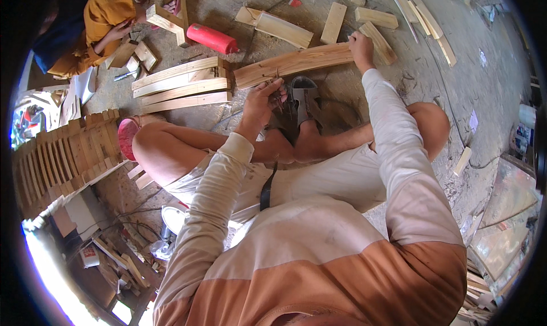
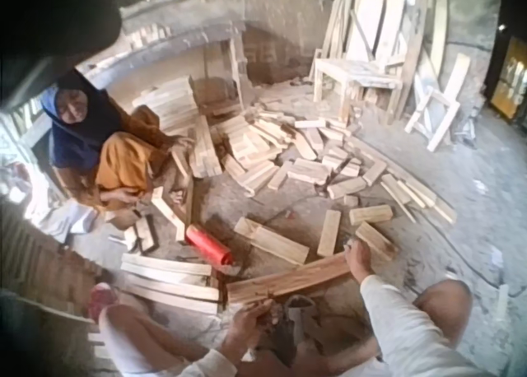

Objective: The person assembles wooden frames by applying glue to the joints and hammering nails to secure the wood pieces while sitting on the floor.

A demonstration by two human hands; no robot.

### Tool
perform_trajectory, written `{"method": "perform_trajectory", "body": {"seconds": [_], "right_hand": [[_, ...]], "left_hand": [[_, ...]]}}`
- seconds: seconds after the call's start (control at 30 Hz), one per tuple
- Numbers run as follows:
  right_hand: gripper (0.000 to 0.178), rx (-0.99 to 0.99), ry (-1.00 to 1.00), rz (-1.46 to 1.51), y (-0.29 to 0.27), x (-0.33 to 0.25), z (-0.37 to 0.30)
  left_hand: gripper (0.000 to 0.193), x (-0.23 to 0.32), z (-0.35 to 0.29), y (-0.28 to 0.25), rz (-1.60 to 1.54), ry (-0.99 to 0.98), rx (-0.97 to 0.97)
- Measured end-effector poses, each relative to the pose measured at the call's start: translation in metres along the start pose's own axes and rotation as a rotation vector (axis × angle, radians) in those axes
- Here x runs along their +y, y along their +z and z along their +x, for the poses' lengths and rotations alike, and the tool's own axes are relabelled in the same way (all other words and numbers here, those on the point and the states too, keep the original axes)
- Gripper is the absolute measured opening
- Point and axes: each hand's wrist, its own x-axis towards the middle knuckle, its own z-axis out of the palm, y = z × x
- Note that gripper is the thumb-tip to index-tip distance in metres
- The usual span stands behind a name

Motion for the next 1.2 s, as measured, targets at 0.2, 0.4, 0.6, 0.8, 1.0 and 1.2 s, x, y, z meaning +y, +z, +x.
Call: {"method": "perform_trajectory", "body": {"seconds": [0.2, 0.4, 0.6, 0.8, 1.0, 1.2], "right_hand": [[0.024, -0.059, 0.055, -0.037, 0.025, 0.041, -0.007], [0.017, 0.032, -0.104, -0.127, -0.006, -0.050, -0.018], [0.030, -0.800, -0.161, 0.473, -0.097, -0.179, -0.056], [0.027, -1.030, -0.264, 0.637, -0.090, -0.178, -0.099], [0.025, -1.148, 0.031, 0.507, -0.126, -0.121, -0.051], [0.031, -1.200, 0.123, 0.700, -0.132, -0.171, -0.090]], "left_hand": [[0.010, -0.002, 0.006, -0.006, -0.029, 0.007, 0.025], [0.011, 0.009, -0.004, 0.002, -0.094, 0.121, -0.053], [0.012, 0.005, -0.001, -0.003, -0.098, 0.128, -0.011], [0.013, -0.004, 0.005, -0.002, -0.102, 0.136, -0.102], [0.014, -0.009, 0.003, -0.007, -0.015, 0.109, -0.146], [0.014, -0.011, -0.001, 0.001, -0.022, 0.124, -0.258]]}}
